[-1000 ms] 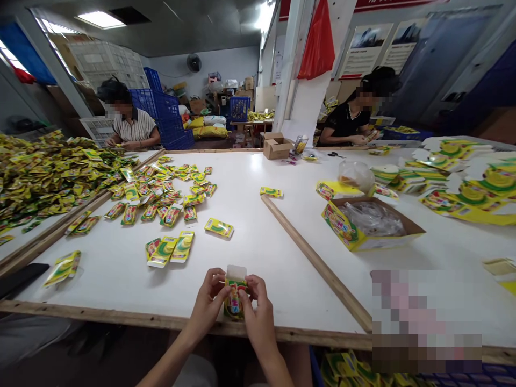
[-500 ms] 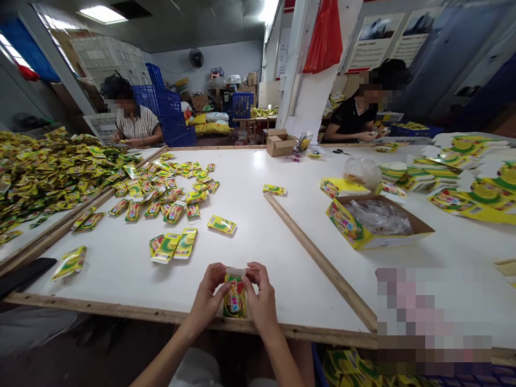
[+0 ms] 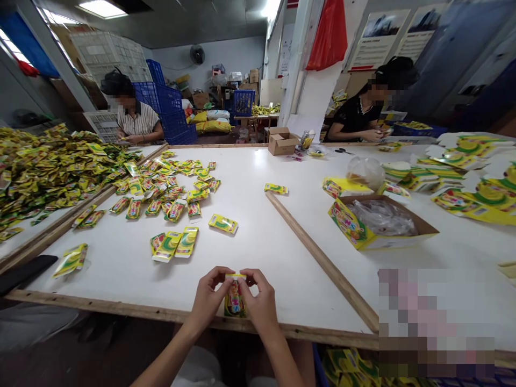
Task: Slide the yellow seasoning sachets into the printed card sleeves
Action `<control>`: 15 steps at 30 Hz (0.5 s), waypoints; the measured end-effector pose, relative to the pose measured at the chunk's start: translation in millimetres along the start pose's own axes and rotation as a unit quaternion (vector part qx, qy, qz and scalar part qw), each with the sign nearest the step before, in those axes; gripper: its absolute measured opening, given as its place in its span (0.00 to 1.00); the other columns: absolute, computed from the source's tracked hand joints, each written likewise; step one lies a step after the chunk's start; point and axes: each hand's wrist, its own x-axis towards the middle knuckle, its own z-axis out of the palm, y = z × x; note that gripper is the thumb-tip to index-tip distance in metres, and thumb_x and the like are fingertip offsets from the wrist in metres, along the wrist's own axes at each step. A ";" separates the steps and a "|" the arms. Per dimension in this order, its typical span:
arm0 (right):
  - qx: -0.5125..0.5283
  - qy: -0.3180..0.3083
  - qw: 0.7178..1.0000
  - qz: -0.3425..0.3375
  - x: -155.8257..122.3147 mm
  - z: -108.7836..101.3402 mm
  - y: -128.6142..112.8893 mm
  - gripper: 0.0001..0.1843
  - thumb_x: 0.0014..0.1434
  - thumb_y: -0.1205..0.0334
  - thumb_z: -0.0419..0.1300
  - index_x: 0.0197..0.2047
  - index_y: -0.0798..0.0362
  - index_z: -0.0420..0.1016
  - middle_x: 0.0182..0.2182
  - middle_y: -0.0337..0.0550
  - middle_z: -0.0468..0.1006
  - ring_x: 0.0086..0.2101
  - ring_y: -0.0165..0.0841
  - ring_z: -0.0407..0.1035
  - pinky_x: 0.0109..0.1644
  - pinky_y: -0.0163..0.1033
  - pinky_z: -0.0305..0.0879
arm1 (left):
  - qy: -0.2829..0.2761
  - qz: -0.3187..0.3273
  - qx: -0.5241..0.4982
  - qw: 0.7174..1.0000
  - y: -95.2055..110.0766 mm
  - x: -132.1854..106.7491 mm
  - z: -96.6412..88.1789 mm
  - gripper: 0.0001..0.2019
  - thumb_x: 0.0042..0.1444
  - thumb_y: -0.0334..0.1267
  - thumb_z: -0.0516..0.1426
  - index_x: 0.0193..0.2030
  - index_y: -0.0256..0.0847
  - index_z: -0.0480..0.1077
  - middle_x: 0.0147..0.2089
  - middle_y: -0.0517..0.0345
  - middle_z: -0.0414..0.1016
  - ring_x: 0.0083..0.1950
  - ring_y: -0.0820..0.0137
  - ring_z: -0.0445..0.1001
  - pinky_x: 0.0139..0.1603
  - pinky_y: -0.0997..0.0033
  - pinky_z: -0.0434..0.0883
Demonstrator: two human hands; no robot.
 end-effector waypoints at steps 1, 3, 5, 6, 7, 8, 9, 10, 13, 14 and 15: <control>0.004 0.001 1.000 0.013 1.5 0.4 -1.0 0.13 0.57 0.52 0.60 0.38 0.53 0.75 0.30 0.43 0.76 0.31 0.35 0.69 0.38 0.39 0.67 | 0.010 -0.006 0.001 1.000 0.5 1.4 1.4 0.06 0.56 0.37 0.58 0.39 0.38 0.72 0.34 0.55 0.76 0.36 0.68 0.73 0.40 0.70 0.69; 0.021 -0.002 0.999 0.037 4.5 1.0 -2.8 0.14 0.57 0.50 0.60 0.37 0.54 0.74 0.28 0.42 0.76 0.30 0.35 0.68 0.36 0.38 0.67 | 0.025 -0.015 -0.005 1.000 1.0 4.1 3.8 0.05 0.55 0.36 0.58 0.36 0.37 0.72 0.32 0.57 0.75 0.34 0.69 0.71 0.38 0.72 0.68; 0.041 -0.012 0.998 0.050 6.1 1.5 -3.3 0.14 0.57 0.49 0.60 0.36 0.53 0.73 0.28 0.42 0.76 0.29 0.35 0.68 0.35 0.38 0.66 | 0.022 -0.026 -0.028 0.999 -0.2 5.6 5.0 0.05 0.55 0.36 0.58 0.34 0.37 0.72 0.31 0.57 0.74 0.33 0.70 0.70 0.36 0.73 0.67; 0.049 -0.018 0.997 0.052 6.2 1.6 -2.9 0.14 0.57 0.49 0.59 0.35 0.53 0.73 0.28 0.42 0.76 0.29 0.35 0.68 0.35 0.37 0.66 | 0.017 -0.031 -0.042 0.999 -1.5 5.6 5.0 0.05 0.55 0.36 0.58 0.34 0.37 0.72 0.30 0.57 0.74 0.33 0.70 0.70 0.36 0.73 0.67; 0.056 -0.022 0.997 0.052 5.6 1.7 -2.1 0.14 0.57 0.49 0.59 0.34 0.53 0.73 0.28 0.42 0.76 0.30 0.35 0.68 0.35 0.37 0.66 | 0.011 -0.036 -0.056 0.998 -3.1 5.2 4.5 0.06 0.55 0.37 0.58 0.34 0.37 0.72 0.30 0.57 0.74 0.33 0.70 0.70 0.36 0.73 0.67; 0.062 -0.026 0.996 0.053 4.5 1.6 -0.9 0.14 0.58 0.50 0.59 0.34 0.53 0.73 0.29 0.42 0.76 0.30 0.35 0.69 0.36 0.37 0.66 | 0.006 -0.039 -0.066 0.997 -4.9 4.4 3.6 0.06 0.55 0.38 0.58 0.34 0.36 0.72 0.30 0.57 0.74 0.33 0.70 0.71 0.36 0.73 0.68; 0.065 -0.027 0.996 0.053 2.9 1.3 0.6 0.14 0.58 0.50 0.59 0.34 0.53 0.73 0.29 0.43 0.76 0.31 0.35 0.69 0.37 0.37 0.67 | 0.002 -0.040 -0.071 0.997 -6.7 3.3 2.3 0.07 0.56 0.38 0.59 0.35 0.36 0.73 0.31 0.56 0.75 0.34 0.70 0.71 0.37 0.72 0.68; 0.067 -0.027 0.996 0.052 0.9 0.8 2.3 0.13 0.59 0.50 0.59 0.35 0.53 0.74 0.30 0.43 0.77 0.32 0.36 0.70 0.37 0.38 0.67 | 0.000 -0.037 -0.069 0.997 -8.2 2.0 0.8 0.07 0.56 0.39 0.59 0.36 0.37 0.73 0.32 0.56 0.75 0.34 0.69 0.72 0.38 0.71 0.68; 0.069 -0.032 0.997 0.033 -5.1 -1.8 7.1 0.13 0.59 0.52 0.59 0.38 0.53 0.75 0.34 0.45 0.78 0.35 0.37 0.72 0.40 0.39 0.68 | -0.010 -0.007 -0.036 0.999 -9.9 -1.5 -3.7 0.06 0.56 0.38 0.59 0.37 0.38 0.74 0.35 0.54 0.76 0.38 0.67 0.74 0.41 0.69 0.70; 0.070 -0.034 0.997 0.023 -6.6 -2.8 8.3 0.12 0.59 0.52 0.59 0.38 0.52 0.76 0.35 0.45 0.78 0.36 0.37 0.72 0.41 0.39 0.68 | -0.012 0.009 -0.022 1.000 -9.6 -2.1 -4.7 0.06 0.56 0.37 0.59 0.37 0.38 0.74 0.36 0.54 0.76 0.39 0.66 0.74 0.42 0.69 0.70; 0.070 -0.037 0.997 0.015 -7.5 -3.7 9.0 0.12 0.60 0.53 0.59 0.38 0.52 0.76 0.36 0.46 0.78 0.36 0.37 0.72 0.41 0.39 0.68 | -0.012 0.026 -0.007 1.000 -9.1 -2.5 -5.4 0.05 0.56 0.36 0.59 0.37 0.38 0.75 0.37 0.54 0.76 0.40 0.66 0.74 0.42 0.68 0.70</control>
